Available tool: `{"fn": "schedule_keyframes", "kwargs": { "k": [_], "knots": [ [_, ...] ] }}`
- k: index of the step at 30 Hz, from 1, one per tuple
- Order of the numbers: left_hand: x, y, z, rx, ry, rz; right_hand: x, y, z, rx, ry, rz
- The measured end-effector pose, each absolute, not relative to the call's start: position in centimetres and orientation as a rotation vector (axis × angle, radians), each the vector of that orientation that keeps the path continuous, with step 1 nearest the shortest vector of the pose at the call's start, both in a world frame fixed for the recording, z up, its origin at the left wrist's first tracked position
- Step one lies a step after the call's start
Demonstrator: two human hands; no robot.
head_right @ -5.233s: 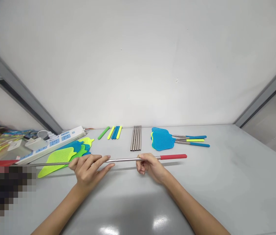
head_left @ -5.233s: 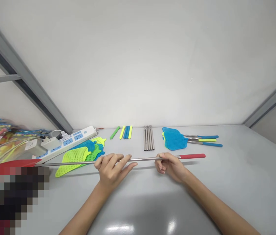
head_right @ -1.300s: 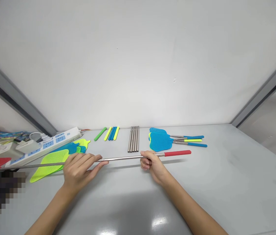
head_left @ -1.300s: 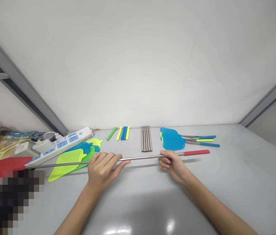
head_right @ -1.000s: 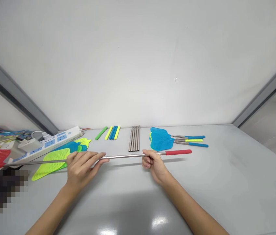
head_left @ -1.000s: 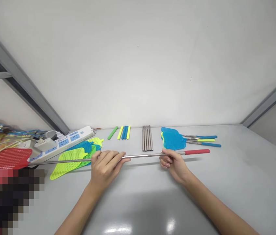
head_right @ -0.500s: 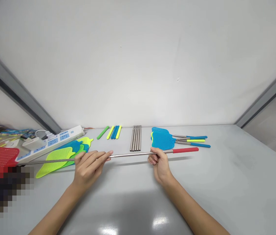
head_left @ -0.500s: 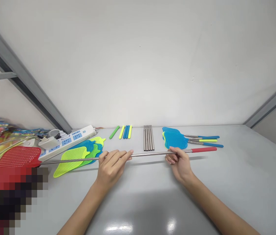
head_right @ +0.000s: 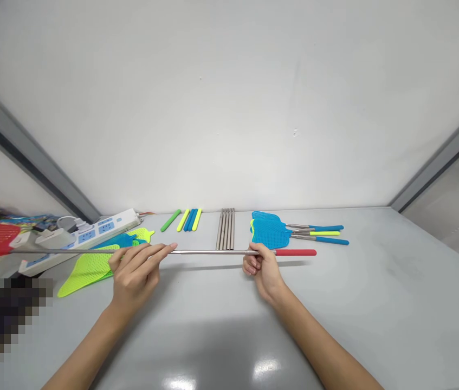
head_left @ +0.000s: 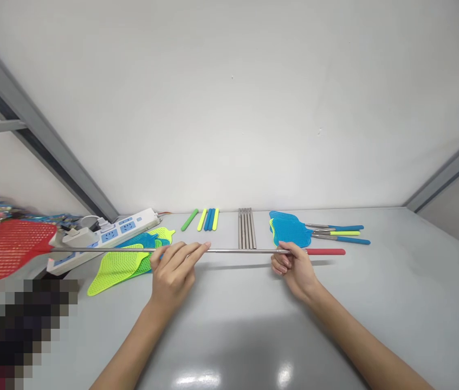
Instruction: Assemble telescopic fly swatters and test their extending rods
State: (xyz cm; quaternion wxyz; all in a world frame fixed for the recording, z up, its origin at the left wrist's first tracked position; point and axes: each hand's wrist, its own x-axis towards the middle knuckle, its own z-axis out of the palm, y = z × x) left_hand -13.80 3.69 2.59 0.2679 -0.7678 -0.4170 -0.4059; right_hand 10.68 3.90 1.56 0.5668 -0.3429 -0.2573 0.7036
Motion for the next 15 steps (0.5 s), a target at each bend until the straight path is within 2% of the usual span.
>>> {"fn": "schedule_keyframes", "kwargs": {
  "k": [4, 15],
  "knots": [
    [-13.7, 3.7, 2.7, -2.023, -1.162, -1.109, 10.8, 4.0, 1.4, -0.791, -0.707, 1.812],
    [-11.8, 3.0, 2.8, -1.988, -1.167, -1.135, 9.8, 3.4, 1.2, -0.691, -0.673, 1.956]
  ]
}}
